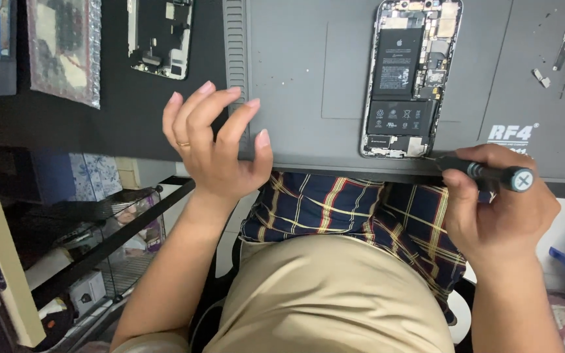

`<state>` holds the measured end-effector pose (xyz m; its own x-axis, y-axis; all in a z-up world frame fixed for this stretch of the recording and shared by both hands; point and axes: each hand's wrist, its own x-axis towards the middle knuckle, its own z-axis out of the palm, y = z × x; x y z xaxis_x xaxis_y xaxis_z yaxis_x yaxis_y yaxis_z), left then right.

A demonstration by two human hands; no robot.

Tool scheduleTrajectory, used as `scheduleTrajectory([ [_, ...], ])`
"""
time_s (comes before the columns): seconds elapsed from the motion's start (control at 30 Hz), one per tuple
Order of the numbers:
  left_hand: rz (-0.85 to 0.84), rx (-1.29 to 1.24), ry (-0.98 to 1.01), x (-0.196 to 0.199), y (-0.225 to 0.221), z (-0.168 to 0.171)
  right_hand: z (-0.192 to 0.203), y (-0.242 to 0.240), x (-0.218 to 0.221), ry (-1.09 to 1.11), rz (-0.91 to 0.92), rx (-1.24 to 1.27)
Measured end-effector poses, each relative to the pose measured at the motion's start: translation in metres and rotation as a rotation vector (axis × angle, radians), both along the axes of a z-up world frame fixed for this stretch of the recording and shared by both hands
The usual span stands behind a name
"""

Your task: Repairing a smartphone by manipulating internal components and screws using precision tools like a screwdriver and tweezers.

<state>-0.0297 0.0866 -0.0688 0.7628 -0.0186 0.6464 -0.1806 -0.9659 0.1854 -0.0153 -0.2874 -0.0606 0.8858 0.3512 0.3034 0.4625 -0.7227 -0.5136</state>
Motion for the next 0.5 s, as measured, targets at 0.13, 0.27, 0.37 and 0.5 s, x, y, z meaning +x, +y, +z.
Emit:
scheduleTrajectory([
  [0.13,-0.009,-0.002,0.001,0.001,-0.001,0.003,0.017,0.017,0.005,0.101,-0.013,0.191],
  [0.27,-0.007,-0.003,0.004,0.001,-0.001,0.003,0.025,0.035,0.006,0.116,0.014,0.322],
  [0.37,0.002,0.008,0.016,0.001,-0.002,0.004,0.028,0.04,0.007,0.226,-0.025,0.413],
  [0.5,0.001,0.016,0.01,0.001,0.0,0.003,-0.015,-0.034,0.008,0.336,-0.21,0.374],
])
